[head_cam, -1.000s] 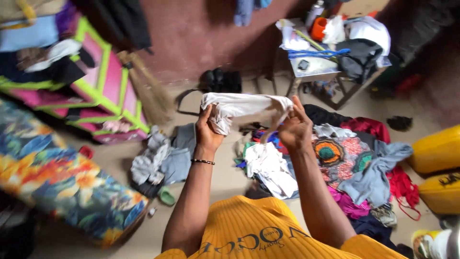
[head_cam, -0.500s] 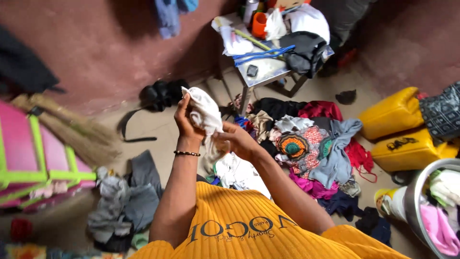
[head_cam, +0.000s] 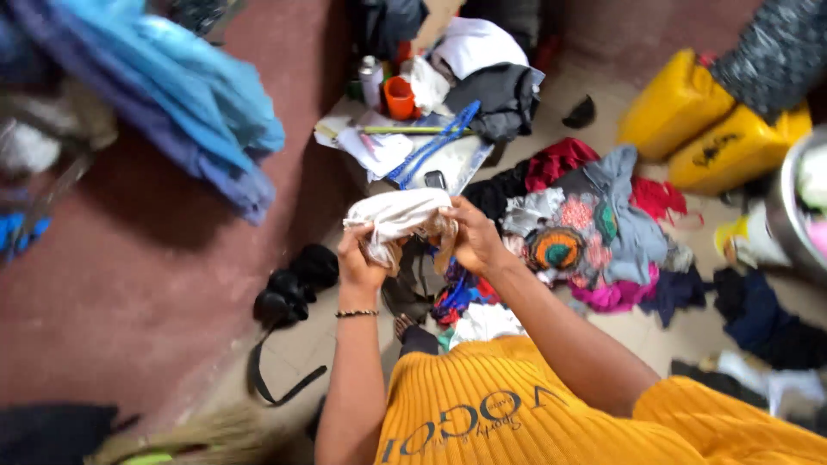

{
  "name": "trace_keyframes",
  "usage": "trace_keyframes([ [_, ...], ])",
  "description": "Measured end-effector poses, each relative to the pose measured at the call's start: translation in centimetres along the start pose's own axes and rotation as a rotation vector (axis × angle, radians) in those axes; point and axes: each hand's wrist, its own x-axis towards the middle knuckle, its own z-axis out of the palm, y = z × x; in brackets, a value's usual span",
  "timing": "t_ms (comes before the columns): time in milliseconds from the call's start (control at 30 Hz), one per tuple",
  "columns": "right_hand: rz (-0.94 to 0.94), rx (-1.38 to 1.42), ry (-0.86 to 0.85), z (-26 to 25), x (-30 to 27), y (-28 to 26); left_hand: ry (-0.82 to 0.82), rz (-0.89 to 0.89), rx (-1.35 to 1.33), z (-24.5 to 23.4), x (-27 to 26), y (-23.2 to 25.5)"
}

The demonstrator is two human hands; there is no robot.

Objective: Sorting and examining various items of clothing in a cluttered room.

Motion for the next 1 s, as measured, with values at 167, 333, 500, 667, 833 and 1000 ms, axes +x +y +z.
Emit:
trace_keyframes([
  [167,-0.164,0.01,0.023,0.8,1.6,-0.7,-0.119,0.111,0.182,-1.3,4.1,1.9],
  [333,-0.171,0.116,0.246,0.2,2.1,-2.5,-0.276,0.008,0.027,2.0,5.8,2.2],
  [500,-0.262,0.265,0.269,-2.0,3.2,-3.9,-0.256,-0.123,0.034,3.4,8.6,1.2],
  [667,-0.331,0.37,0.292,-4.6,7.2,-7.2,-0.135,-0.097,-0.021,1.6,15.8,-1.4],
  [833,-0.36,0.239,0.216,-7.6,14.1,-11.5,0.033,-0.14,0.05,3.1,23.0,-3.5],
  [1000,-0.248,0.223,0.115,-9.7,22.4,-16.7,-0.082,-0.35,0.389,4.7,31.2,-8.8],
])
